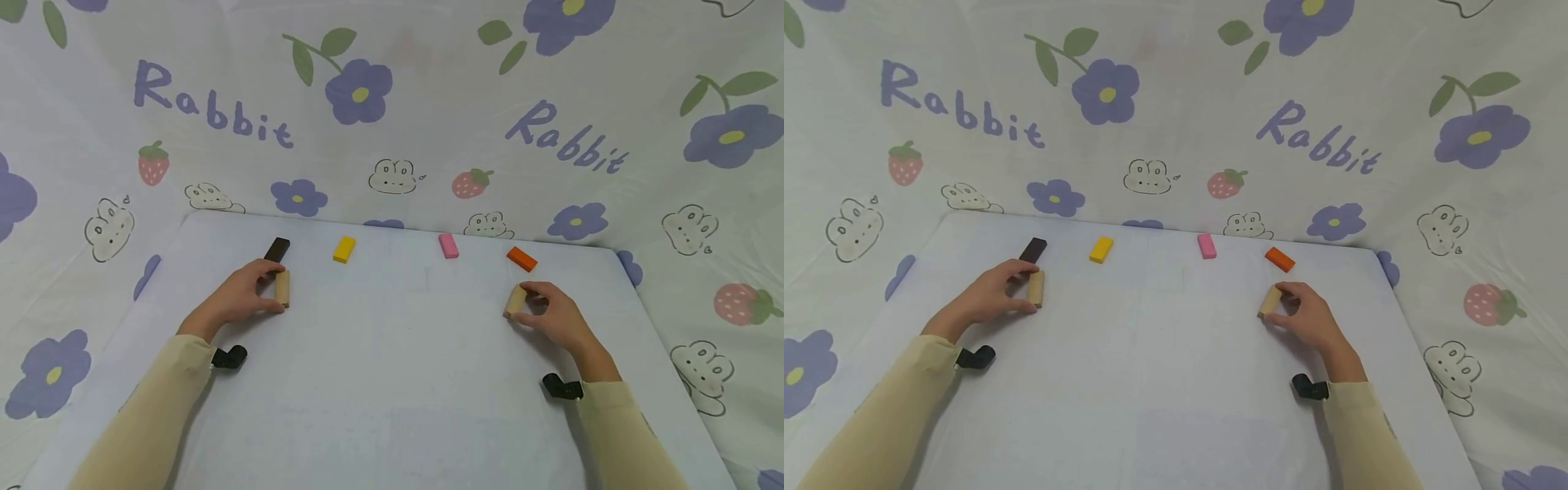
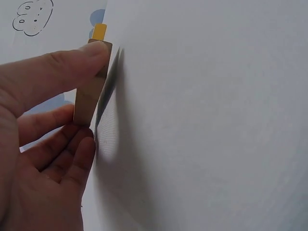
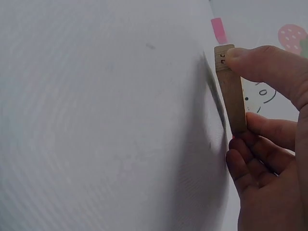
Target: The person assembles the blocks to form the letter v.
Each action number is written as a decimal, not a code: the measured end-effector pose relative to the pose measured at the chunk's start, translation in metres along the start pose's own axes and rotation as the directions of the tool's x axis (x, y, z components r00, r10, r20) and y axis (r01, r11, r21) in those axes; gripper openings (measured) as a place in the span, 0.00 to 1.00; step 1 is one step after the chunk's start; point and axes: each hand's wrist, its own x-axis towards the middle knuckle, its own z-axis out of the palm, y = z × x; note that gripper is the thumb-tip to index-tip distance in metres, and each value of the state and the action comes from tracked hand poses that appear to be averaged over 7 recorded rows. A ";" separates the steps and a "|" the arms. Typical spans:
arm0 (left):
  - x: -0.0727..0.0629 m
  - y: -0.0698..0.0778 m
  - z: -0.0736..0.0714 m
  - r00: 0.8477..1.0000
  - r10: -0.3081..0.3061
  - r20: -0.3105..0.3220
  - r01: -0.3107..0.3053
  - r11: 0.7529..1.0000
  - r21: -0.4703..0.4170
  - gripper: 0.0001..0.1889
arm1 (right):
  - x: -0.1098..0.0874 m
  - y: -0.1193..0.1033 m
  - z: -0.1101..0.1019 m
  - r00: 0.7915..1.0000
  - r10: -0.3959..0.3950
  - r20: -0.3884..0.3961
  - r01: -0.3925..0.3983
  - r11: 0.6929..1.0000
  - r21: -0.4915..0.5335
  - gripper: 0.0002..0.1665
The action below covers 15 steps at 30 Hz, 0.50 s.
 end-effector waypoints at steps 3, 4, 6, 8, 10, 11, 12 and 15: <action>0.000 0.001 0.002 1.000 0.005 -0.009 -0.005 1.000 0.010 0.42 | -0.002 -0.003 0.000 1.000 -0.011 -0.004 0.011 1.000 0.000 0.47; -0.001 0.002 0.002 1.000 0.006 -0.012 -0.006 1.000 0.012 0.42 | -0.002 -0.004 0.000 1.000 -0.012 -0.006 0.012 1.000 0.001 0.46; -0.001 0.002 0.003 1.000 0.012 -0.020 -0.012 1.000 0.013 0.42 | -0.004 -0.006 -0.001 1.000 -0.013 -0.012 0.013 1.000 -0.007 0.46; -0.002 0.004 0.005 0.999 0.017 -0.028 -0.017 1.000 0.011 0.42 | -0.006 -0.008 -0.001 1.000 -0.010 -0.019 0.009 1.000 -0.015 0.46; -0.003 0.005 0.006 0.999 0.019 -0.034 -0.019 1.000 0.008 0.42 | -0.009 -0.011 0.000 1.000 -0.007 -0.026 0.007 1.000 -0.012 0.46; -0.004 0.006 0.007 0.999 0.017 -0.035 -0.016 1.000 0.007 0.42 | -0.010 -0.013 0.000 1.000 -0.008 -0.029 0.008 1.000 -0.011 0.46; -0.005 0.006 0.008 0.999 0.013 -0.033 -0.012 1.000 0.008 0.42 | -0.012 -0.015 0.000 0.999 -0.010 -0.032 0.010 1.000 -0.007 0.46; -0.008 0.008 0.010 1.000 -0.001 -0.030 0.001 1.000 0.008 0.42 | -0.016 -0.020 0.001 0.999 -0.023 -0.041 0.023 1.000 0.006 0.46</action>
